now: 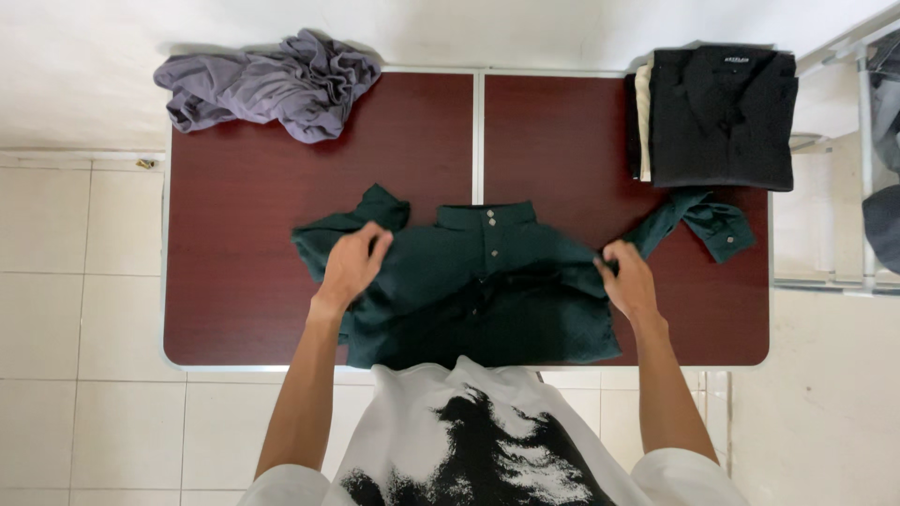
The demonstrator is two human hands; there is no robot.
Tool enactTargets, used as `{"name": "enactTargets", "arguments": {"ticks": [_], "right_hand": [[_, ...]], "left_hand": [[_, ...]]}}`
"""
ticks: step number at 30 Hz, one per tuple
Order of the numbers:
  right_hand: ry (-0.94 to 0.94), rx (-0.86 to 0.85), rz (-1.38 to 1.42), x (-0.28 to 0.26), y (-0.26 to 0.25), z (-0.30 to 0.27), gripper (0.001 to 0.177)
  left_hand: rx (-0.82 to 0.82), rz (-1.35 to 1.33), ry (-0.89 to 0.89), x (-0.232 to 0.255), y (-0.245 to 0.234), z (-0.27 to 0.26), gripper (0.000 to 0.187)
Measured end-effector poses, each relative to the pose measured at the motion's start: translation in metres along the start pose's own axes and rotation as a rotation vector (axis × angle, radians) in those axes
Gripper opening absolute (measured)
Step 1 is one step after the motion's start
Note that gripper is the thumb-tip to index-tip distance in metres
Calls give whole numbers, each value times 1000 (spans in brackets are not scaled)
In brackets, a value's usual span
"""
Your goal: The person buttons a dark green long-sleeved shirt on a table and سپس picks it up to spread it out.
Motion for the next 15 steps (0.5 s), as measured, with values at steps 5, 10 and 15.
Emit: {"name": "enactTargets", "arguments": {"ticks": [5, 10, 15], "right_hand": [[289, -269, -115, 59, 36, -30, 32], [190, -287, -297, 42, 39, -30, 56], [360, -268, 21, 43, 56, -17, 48]], "left_hand": [[-262, 214, 33, -42, 63, -48, 36], [-216, 413, -41, -41, 62, -49, 46], [-314, 116, -264, -54, 63, -40, 41]]}}
Point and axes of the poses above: each hand's wrist, its own z-axis towards the middle knuckle, its own y-axis out of the palm, x = y × z, the point moved 9 cm from there along z, towards the middle knuckle, and after that the axes turned 11 degrees about z, right-handed, at the moved point
